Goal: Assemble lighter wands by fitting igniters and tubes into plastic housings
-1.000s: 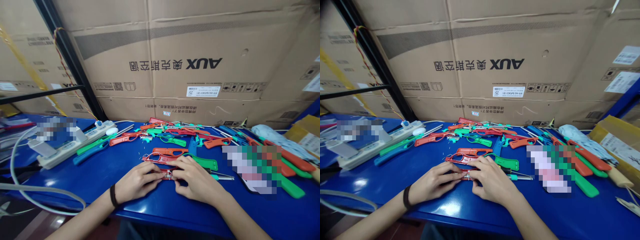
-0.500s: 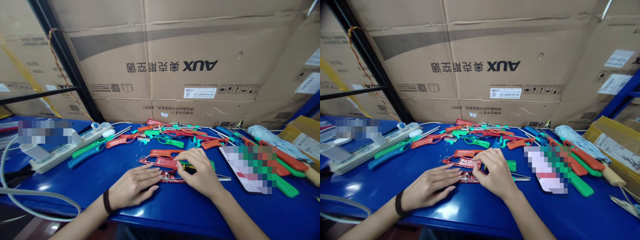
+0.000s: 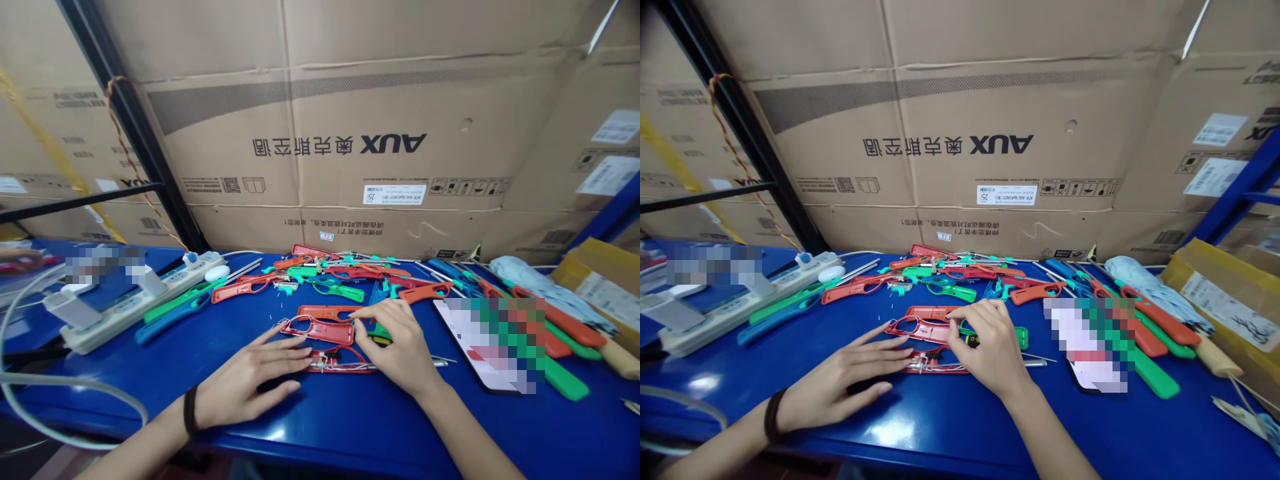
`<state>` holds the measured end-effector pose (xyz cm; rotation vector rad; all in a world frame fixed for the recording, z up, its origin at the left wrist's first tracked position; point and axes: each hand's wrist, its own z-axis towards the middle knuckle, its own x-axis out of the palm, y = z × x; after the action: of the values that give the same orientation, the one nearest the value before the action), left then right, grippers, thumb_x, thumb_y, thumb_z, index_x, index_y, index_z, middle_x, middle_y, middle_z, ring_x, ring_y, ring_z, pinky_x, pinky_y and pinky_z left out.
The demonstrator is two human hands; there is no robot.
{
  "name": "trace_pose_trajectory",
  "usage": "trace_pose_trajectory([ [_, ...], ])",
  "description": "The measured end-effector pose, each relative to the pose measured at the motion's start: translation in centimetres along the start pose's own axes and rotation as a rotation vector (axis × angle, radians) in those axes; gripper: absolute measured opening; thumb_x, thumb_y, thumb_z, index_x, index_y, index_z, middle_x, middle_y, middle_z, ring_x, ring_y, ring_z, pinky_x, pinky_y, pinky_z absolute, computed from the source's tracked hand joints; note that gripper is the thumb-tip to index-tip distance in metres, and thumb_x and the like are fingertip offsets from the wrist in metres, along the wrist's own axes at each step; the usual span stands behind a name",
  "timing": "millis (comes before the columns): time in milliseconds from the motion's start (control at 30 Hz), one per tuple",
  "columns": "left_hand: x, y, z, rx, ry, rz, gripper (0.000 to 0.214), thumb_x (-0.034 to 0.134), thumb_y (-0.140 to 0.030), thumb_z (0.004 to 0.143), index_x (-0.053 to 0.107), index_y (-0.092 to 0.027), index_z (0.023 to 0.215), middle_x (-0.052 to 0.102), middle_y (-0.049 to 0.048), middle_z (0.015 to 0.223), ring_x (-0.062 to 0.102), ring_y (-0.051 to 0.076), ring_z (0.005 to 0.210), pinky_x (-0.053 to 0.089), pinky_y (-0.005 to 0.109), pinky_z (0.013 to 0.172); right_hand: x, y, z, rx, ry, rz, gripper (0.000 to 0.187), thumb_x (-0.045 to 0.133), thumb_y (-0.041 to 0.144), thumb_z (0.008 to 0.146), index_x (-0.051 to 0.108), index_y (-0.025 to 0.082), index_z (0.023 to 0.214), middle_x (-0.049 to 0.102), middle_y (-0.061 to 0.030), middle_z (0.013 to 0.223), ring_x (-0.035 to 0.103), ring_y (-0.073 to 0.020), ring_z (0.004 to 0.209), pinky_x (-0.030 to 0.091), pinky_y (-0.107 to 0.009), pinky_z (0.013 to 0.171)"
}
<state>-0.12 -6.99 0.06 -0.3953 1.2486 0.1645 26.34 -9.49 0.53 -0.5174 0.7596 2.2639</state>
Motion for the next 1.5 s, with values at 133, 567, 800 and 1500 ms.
trace_pose_trajectory([
  [133, -0.8, 1.5, 1.3, -0.07, -0.164, 0.037, 0.024, 0.051, -0.018, 0.092, 0.064, -0.023, 0.111, 0.068, 0.0054, 0.113, 0.06, 0.018, 0.111, 0.03, 0.048, 0.11, -0.3, -0.4, 0.1, 0.038, -0.095, -0.05, 0.01, 0.055, 0.017, 0.084, 0.063, 0.023, 0.085, 0.067, 0.0006, 0.073, 0.059, -0.0172, 0.068, 0.04, -0.036, 0.077],
  [567, -1.3, 2.9, 4.9, 0.106, -0.024, 0.442, 0.024, 0.042, -0.012, 0.091, 0.064, -0.017, 0.083, 0.062, -0.0013, 0.069, 0.059, 0.014, 0.07, 0.015, 0.053, 0.114, -0.6, -1.0, 0.2, 0.111, -0.203, -0.055, 0.009, 0.054, 0.018, 0.084, 0.062, 0.023, 0.084, 0.063, 0.0015, 0.067, 0.058, -0.0169, 0.063, 0.04, -0.034, 0.074],
  [800, -5.5, 1.4, 5.1, -0.033, -0.258, 0.197, 0.019, 0.054, -0.027, 0.091, 0.068, -0.021, 0.103, 0.069, 0.0035, 0.092, 0.064, 0.017, 0.09, 0.043, 0.04, 0.099, -0.6, -0.7, 0.4, 0.136, 0.113, 0.136, 0.009, 0.054, 0.02, 0.087, 0.062, 0.024, 0.087, 0.067, -0.0007, 0.086, 0.061, -0.0191, 0.084, 0.044, -0.033, 0.078],
  [1500, -4.2, 4.3, -6.8, -0.715, -0.123, -0.002, 0.043, 0.052, -0.046, 0.087, 0.058, -0.021, 0.12, 0.063, 0.0069, 0.112, 0.06, 0.026, 0.1, 0.048, 0.036, 0.086, -2.1, -1.2, -6.3, 0.115, 0.412, -0.044, 0.021, 0.053, 0.011, 0.089, 0.065, 0.022, 0.103, 0.065, -0.0048, 0.096, 0.061, -0.0207, 0.092, 0.051, -0.036, 0.082],
])
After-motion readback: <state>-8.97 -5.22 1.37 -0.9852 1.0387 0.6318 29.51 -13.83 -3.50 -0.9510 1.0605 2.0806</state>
